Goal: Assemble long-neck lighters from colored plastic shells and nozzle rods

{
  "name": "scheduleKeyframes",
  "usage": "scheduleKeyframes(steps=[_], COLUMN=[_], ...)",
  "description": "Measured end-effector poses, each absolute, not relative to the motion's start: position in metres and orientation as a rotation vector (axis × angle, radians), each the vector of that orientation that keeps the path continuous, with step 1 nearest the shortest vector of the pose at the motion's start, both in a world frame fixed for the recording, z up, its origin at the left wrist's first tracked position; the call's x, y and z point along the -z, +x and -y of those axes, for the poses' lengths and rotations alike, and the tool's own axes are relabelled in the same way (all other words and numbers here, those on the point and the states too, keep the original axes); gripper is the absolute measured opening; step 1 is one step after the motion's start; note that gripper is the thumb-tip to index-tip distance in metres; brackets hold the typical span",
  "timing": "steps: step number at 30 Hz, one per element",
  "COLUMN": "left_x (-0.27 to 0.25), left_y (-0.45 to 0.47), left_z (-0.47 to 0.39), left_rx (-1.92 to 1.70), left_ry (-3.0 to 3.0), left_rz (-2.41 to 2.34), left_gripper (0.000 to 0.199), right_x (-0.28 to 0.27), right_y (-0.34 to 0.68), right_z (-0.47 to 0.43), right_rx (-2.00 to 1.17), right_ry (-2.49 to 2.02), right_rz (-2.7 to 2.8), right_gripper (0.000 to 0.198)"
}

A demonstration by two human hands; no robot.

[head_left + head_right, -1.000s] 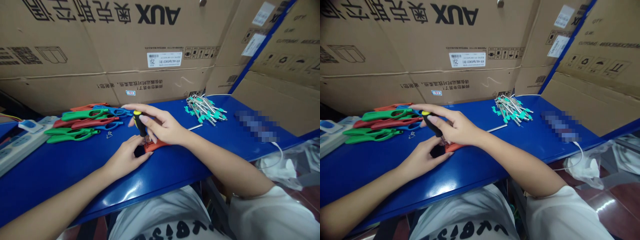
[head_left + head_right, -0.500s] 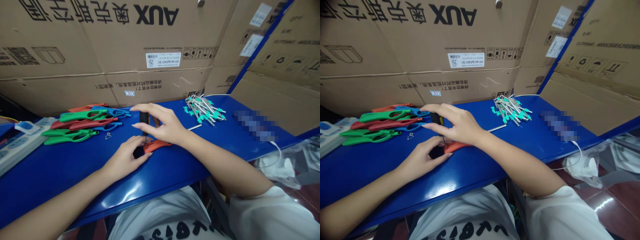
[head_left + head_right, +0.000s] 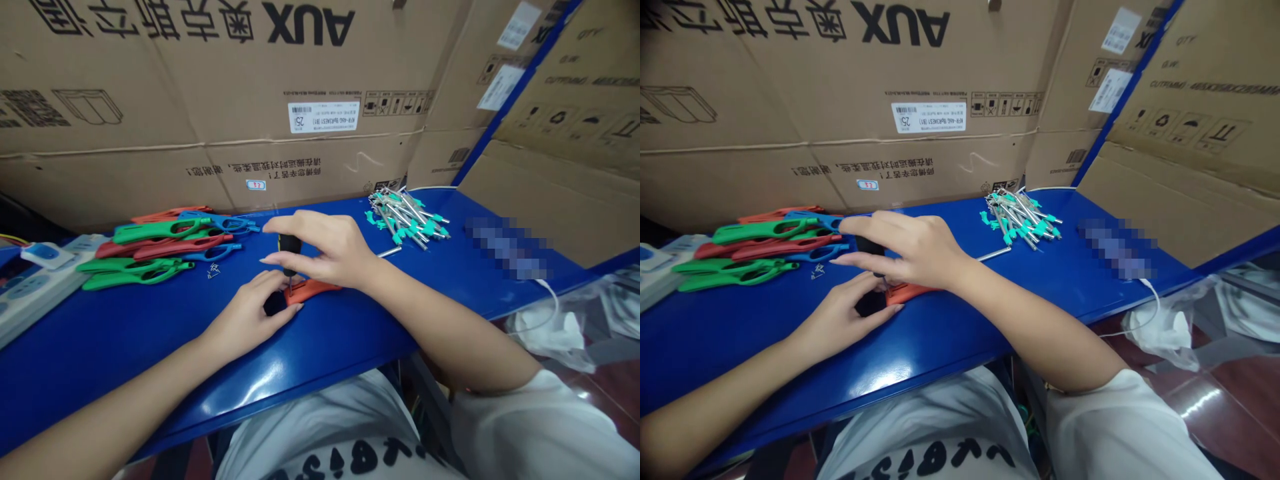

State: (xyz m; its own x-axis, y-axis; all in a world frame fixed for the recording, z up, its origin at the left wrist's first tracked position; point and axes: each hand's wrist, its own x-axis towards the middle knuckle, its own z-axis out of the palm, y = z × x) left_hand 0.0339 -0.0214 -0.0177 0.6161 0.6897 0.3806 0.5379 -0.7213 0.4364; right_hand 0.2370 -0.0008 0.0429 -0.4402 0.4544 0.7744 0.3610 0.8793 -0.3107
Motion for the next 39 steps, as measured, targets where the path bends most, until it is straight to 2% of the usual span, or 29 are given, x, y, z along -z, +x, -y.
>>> scheduleKeyframes(steps=[6, 11, 16, 22, 29, 35, 39], left_x=[0.0138, 0.0144, 0.0141, 0.0141, 0.0139, 0.0136, 0.0154], left_y=[0.0346, 0.0347, 0.0353, 0.0356, 0.0359, 0.0354, 0.0358], left_z=[0.0227, 0.0228, 0.0223, 0.0222, 0.0226, 0.0221, 0.0218], left_rx=[-0.743, -0.732, -0.739, -0.731, -0.742, -0.725, -0.752], left_ry=[2.525, 2.516, 2.509, 2.505, 2.507, 2.500, 2.503], left_rz=[-0.980, -1.015, -1.038, -1.030, -1.038, -1.029, -1.035], left_gripper=[0.018, 0.019, 0.016, 0.019, 0.017, 0.021, 0.019], right_x=[-0.0461, -0.0471, -0.0463, -0.0489, -0.0456, -0.0505, -0.0503], right_y=[0.2353, 0.2352, 0.2350, 0.2319, 0.2340, 0.2342, 0.2335], right_z=[0.0009, 0.0010, 0.0055, 0.0072, 0.0039, 0.0055, 0.0041], right_rx=[-0.525, -0.319, -0.185, -0.492, -0.237, -0.529, -0.441], right_ry=[-0.528, -0.561, -0.599, -0.530, -0.599, -0.532, -0.562], right_rz=[2.099, 2.115, 2.134, 2.166, 2.092, 2.163, 2.097], right_gripper=[0.039, 0.033, 0.039, 0.041, 0.035, 0.043, 0.033])
